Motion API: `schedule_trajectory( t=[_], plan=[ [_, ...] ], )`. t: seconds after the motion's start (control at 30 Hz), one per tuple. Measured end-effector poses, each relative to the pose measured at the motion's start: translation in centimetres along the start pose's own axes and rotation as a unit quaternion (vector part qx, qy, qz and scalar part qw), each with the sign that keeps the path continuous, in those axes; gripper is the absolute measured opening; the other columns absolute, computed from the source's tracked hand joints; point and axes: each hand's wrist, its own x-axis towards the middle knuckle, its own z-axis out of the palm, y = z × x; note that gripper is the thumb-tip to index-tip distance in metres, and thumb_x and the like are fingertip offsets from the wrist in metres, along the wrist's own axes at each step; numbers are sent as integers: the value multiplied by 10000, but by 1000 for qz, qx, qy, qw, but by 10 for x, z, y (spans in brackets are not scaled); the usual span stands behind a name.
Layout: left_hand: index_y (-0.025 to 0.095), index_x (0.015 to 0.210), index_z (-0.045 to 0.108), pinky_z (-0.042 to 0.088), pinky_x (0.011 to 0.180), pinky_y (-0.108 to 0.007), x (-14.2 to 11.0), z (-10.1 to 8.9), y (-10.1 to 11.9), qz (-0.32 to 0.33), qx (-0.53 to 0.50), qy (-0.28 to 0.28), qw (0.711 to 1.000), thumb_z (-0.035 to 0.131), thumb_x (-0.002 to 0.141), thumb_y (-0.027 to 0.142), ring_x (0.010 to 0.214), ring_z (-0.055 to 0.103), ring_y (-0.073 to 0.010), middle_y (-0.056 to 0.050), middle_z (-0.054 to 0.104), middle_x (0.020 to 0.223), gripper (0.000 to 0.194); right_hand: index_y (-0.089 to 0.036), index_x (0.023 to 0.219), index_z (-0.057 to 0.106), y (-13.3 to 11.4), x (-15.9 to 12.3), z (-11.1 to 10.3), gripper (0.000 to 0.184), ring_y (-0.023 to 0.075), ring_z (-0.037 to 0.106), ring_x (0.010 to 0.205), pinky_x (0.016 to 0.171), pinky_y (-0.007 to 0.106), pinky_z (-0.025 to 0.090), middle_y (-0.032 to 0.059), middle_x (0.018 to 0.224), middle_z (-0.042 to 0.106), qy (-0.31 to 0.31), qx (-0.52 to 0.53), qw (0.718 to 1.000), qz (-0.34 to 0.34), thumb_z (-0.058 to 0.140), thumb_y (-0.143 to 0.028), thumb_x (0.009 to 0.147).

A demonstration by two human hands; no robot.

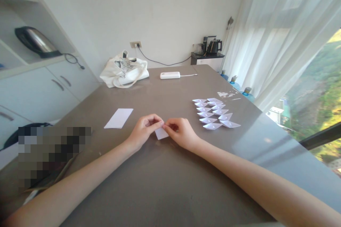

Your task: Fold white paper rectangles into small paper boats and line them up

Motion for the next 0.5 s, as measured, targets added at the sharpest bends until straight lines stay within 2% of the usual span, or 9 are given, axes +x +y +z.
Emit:
schedule_trajectory(
  t=[0.13, 0.23, 0.3, 0.4, 0.5],
  plan=[
    [145, 678, 644, 413, 649, -220, 1, -1, 2, -21, -47, 60, 997, 678, 705, 273, 666, 554, -121, 2, 625, 668, 135, -154, 636, 594, -3, -2, 0, 307, 111, 480, 534, 500, 218, 350, -1, 560, 551, -2, 19, 999, 35, 518, -360, 852],
    [150, 695, 645, 403, 635, -207, 13, -18, 1, -12, -126, 144, 981, 692, 691, 258, 654, 539, -102, 16, 610, 668, 118, -156, 638, 622, -5, -7, 5, 271, 113, 504, 514, 503, 221, 372, 9, 561, 594, -40, 11, 998, 47, 543, -329, 831],
    [143, 695, 645, 400, 638, -199, 20, -31, 0, 1, -154, 176, 972, 711, 668, 241, 669, 539, -95, 14, 612, 687, 122, -158, 657, 634, -6, -8, 7, 258, 119, 536, 536, 527, 223, 401, 19, 597, 623, -52, 18, 998, 44, 542, -323, 832],
    [135, 704, 640, 394, 615, -208, 23, -37, -1, -17, -135, 152, 979, 727, 651, 273, 644, 535, -100, 9, 612, 677, 172, -151, 711, 642, -6, -6, 6, 299, 125, 564, 568, 545, 220, 429, 29, 633, 636, -26, 63, 996, 63, 504, -371, 859],
    [125, 713, 628, 386, 591, -217, 15, -24, 0, -31, -72, 93, 993, 700, 687, 324, 606, 524, -105, 3, 606, 652, 213, -138, 815, 655, -3, -3, 4, 343, 120, 567, 561, 532, 213, 436, 23, 639, 634, -24, 123, 987, 98, 524, -454, 845]
  ],
)
